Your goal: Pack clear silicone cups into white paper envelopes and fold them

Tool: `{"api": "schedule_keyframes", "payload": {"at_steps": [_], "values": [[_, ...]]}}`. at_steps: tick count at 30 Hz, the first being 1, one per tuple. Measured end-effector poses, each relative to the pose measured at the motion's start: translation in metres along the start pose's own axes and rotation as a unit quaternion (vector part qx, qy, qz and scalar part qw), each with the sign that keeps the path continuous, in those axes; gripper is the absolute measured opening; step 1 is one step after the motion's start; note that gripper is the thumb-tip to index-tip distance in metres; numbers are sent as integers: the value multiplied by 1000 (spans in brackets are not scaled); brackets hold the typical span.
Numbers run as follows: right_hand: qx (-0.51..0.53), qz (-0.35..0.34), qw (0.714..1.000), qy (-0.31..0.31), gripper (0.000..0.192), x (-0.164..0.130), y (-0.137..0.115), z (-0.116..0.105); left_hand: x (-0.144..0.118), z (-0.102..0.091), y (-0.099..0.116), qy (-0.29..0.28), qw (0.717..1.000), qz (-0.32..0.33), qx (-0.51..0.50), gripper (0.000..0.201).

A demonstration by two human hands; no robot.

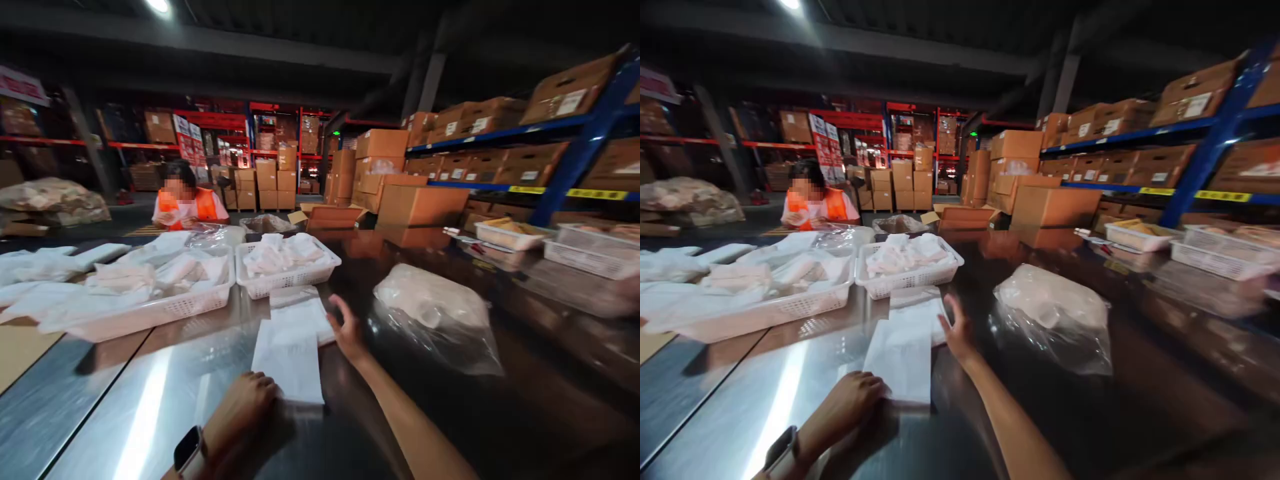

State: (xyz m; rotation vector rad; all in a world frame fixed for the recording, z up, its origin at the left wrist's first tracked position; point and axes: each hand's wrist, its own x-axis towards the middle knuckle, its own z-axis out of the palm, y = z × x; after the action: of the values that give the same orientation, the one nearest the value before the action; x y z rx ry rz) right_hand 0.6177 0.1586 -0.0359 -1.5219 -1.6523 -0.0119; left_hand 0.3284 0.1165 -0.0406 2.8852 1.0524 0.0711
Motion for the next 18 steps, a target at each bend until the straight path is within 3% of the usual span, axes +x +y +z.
{"api": "schedule_keyframes", "payload": {"at_steps": [3, 5, 7, 10, 13, 18], "values": [[-120, 194, 965, 130, 56, 18, 55, -45, -3, 4, 6, -3, 1000, 17, 15, 20], [-191, 285, 927, 150, 56, 15, 88, -76, -5, 5, 12, 8, 999, 31, 17, 19], [-247, 330, 902, 126, 49, 7, 111, -100, -5, 5, 17, 26, 998, 59, -3, 24], [-311, 346, 883, 60, 35, 3, 134, -117, -1, 8, 23, 46, 994, 99, -20, 26], [-359, 340, 869, 15, 39, 14, 149, -120, 6, 19, 21, 59, 995, 78, -11, 17], [-385, 289, 876, -25, 36, 29, 164, -118, 13, 37, 13, 78, 993, 79, -27, 8]]}}
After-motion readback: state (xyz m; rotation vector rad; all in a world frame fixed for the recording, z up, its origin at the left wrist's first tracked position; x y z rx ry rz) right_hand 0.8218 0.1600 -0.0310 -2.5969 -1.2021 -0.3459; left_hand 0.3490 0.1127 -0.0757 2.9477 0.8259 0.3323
